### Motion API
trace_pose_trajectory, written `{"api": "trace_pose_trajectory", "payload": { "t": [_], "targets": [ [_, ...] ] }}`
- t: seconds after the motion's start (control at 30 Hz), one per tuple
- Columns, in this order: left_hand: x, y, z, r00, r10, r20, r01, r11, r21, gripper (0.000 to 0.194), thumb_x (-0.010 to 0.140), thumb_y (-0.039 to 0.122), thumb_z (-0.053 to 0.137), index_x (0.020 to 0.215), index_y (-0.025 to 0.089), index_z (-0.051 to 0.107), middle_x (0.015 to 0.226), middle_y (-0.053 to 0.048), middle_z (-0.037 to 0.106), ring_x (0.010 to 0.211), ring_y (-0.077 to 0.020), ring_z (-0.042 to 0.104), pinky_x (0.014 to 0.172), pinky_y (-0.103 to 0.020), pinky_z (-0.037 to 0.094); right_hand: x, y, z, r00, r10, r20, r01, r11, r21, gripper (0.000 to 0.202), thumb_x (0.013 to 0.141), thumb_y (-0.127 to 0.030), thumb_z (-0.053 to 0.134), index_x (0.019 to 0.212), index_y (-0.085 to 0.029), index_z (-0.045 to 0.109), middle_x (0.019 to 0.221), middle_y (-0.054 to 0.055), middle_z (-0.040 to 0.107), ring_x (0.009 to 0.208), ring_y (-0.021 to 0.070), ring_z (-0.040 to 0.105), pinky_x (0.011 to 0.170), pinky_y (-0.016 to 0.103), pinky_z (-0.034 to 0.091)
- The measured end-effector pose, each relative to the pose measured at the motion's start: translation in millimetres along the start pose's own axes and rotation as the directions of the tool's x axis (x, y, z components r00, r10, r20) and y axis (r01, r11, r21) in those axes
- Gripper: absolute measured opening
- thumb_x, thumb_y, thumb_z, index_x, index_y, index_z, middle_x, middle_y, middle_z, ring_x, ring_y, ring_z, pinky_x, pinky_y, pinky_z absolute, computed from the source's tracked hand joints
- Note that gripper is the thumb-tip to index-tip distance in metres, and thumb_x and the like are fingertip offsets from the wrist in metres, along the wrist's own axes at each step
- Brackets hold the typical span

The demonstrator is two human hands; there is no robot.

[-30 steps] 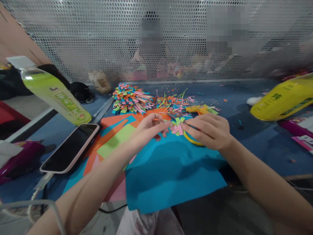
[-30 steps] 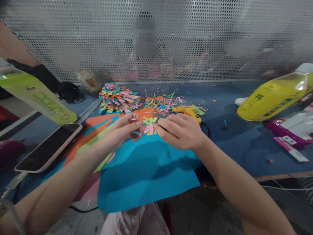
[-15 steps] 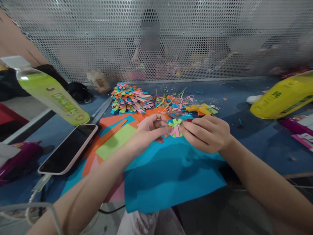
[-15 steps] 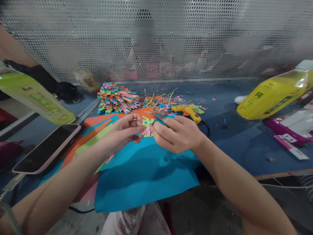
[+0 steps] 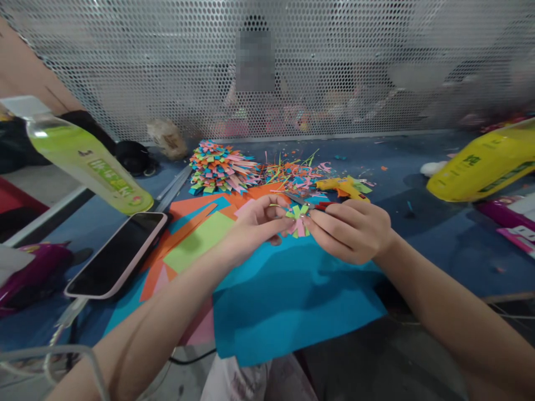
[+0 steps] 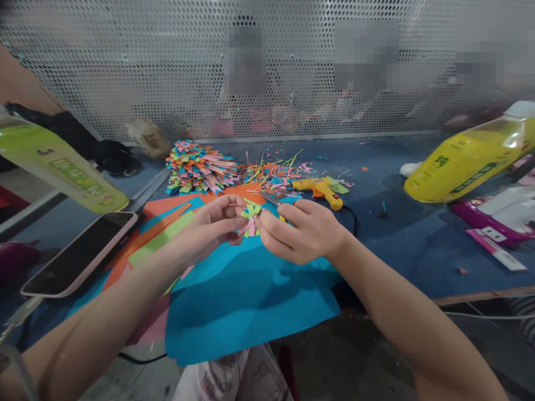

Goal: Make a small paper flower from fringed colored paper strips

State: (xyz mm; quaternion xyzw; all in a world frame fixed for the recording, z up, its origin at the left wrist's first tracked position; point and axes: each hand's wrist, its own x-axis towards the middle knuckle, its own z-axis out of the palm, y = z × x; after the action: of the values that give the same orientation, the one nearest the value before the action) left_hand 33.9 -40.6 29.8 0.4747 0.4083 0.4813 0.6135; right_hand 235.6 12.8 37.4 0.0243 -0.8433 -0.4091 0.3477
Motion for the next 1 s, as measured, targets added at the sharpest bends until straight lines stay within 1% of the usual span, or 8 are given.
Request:
{"api": "trace_pose_trajectory", "payload": {
  "t": [0.2, 0.4, 0.57, 0.7, 0.83, 0.93, 0.97, 1.0],
  "targets": [
    [1.2, -2.4, -3.3, 0.999, 0.025, 0.020, -0.024, 1.000, -0.005, 0.029, 0.071, 0.035, 0.069, 0.089, 0.020, 0.051, 0.068, 0.004, 0.055, 0.058, -0.0071, 0.051, 0.047, -0.017, 0.038, 0.1, -0.5, 0.6, 1.000, 0.008, -0.007, -0.009, 1.000, -0.007, 0.009, 0.085, -0.019, 0.052, 0.083, -0.021, 0.060, 0.090, 0.002, 0.067, 0.071, 0.0132, 0.053, 0.051, 0.028, 0.035],
    [2.0, -2.9, 0.9, 1.000, 0.017, -0.007, -0.017, 0.998, 0.062, 0.033, 0.066, 0.031, 0.073, 0.086, 0.020, 0.050, 0.067, 0.005, 0.055, 0.056, -0.0068, 0.050, 0.047, -0.017, 0.038, -3.8, -4.4, 4.5, 1.000, 0.017, 0.010, -0.016, 1.000, -0.013, 0.011, 0.087, -0.023, 0.049, 0.086, -0.025, 0.060, 0.092, -0.001, 0.067, 0.070, 0.0123, 0.053, 0.052, 0.028, 0.036],
    [2.8, -3.5, 0.3, 0.999, 0.001, -0.034, 0.001, 0.998, 0.063, 0.030, 0.069, 0.033, 0.070, 0.087, 0.020, 0.050, 0.066, 0.004, 0.054, 0.057, -0.0074, 0.050, 0.046, -0.017, 0.038, -2.9, -5.2, 7.5, 0.997, 0.076, -0.009, -0.076, 0.997, 0.022, 0.016, 0.087, -0.018, 0.047, 0.084, -0.022, 0.063, 0.088, 0.001, 0.068, 0.067, 0.0123, 0.054, 0.050, 0.028, 0.036],
    [5.3, -5.6, -4.1, 0.999, -0.028, -0.028, 0.027, 0.998, -0.049, 0.025, 0.075, 0.041, 0.062, 0.085, 0.020, 0.051, 0.068, 0.003, 0.052, 0.057, -0.0079, 0.051, 0.045, -0.017, 0.036, -1.0, -4.2, 6.6, 0.989, 0.149, -0.004, -0.148, 0.987, 0.069, 0.021, 0.088, -0.015, 0.045, 0.086, -0.019, 0.065, 0.087, 0.002, 0.069, 0.067, 0.0120, 0.055, 0.053, 0.028, 0.037],
    [5.9, -6.6, -4.8, 0.999, -0.016, -0.034, 0.015, 1.000, -0.017, 0.023, 0.073, 0.034, 0.066, 0.085, 0.020, 0.051, 0.067, 0.004, 0.052, 0.056, -0.0076, 0.050, 0.046, -0.018, 0.036, -3.5, -5.2, 6.8, 0.975, 0.219, 0.037, -0.222, 0.968, 0.116, 0.021, 0.088, -0.015, 0.046, 0.092, -0.022, 0.065, 0.089, 0.001, 0.070, 0.069, 0.0120, 0.058, 0.055, 0.027, 0.038],
    [4.7, -5.6, -3.1, 0.999, 0.012, -0.048, -0.011, 1.000, 0.018, 0.022, 0.075, 0.035, 0.064, 0.084, 0.020, 0.051, 0.066, 0.004, 0.051, 0.057, -0.0080, 0.050, 0.046, -0.018, 0.036, -5.2, -7.2, 10.7, 0.933, 0.336, 0.126, -0.354, 0.921, 0.163, 0.018, 0.089, -0.020, 0.047, 0.091, -0.023, 0.065, 0.088, 0.000, 0.070, 0.069, 0.0116, 0.059, 0.055, 0.026, 0.039],
    [4.6, -5.3, -2.9, 0.998, 0.025, -0.052, -0.025, 1.000, 0.013, 0.022, 0.076, 0.036, 0.063, 0.083, 0.020, 0.050, 0.065, 0.003, 0.051, 0.057, -0.0083, 0.050, 0.046, -0.018, 0.036, -5.0, -8.0, 12.7, 0.898, 0.410, 0.159, -0.436, 0.878, 0.199, 0.016, 0.089, -0.023, 0.048, 0.089, -0.023, 0.064, 0.087, 0.001, 0.070, 0.069, 0.0117, 0.059, 0.055, 0.026, 0.039],
    [4.7, -5.0, -3.1, 0.997, 0.043, -0.066, -0.043, 0.999, 0.007, 0.022, 0.076, 0.037, 0.063, 0.083, 0.020, 0.050, 0.064, 0.004, 0.051, 0.058, -0.0086, 0.050, 0.046, -0.019, 0.036, -4.4, -8.7, 15.1, 0.845, 0.502, 0.187, -0.535, 0.808, 0.246, 0.014, 0.088, -0.025, 0.051, 0.085, -0.022, 0.064, 0.084, 0.001, 0.069, 0.068, 0.0118, 0.059, 0.055, 0.025, 0.040]
  ]
}}
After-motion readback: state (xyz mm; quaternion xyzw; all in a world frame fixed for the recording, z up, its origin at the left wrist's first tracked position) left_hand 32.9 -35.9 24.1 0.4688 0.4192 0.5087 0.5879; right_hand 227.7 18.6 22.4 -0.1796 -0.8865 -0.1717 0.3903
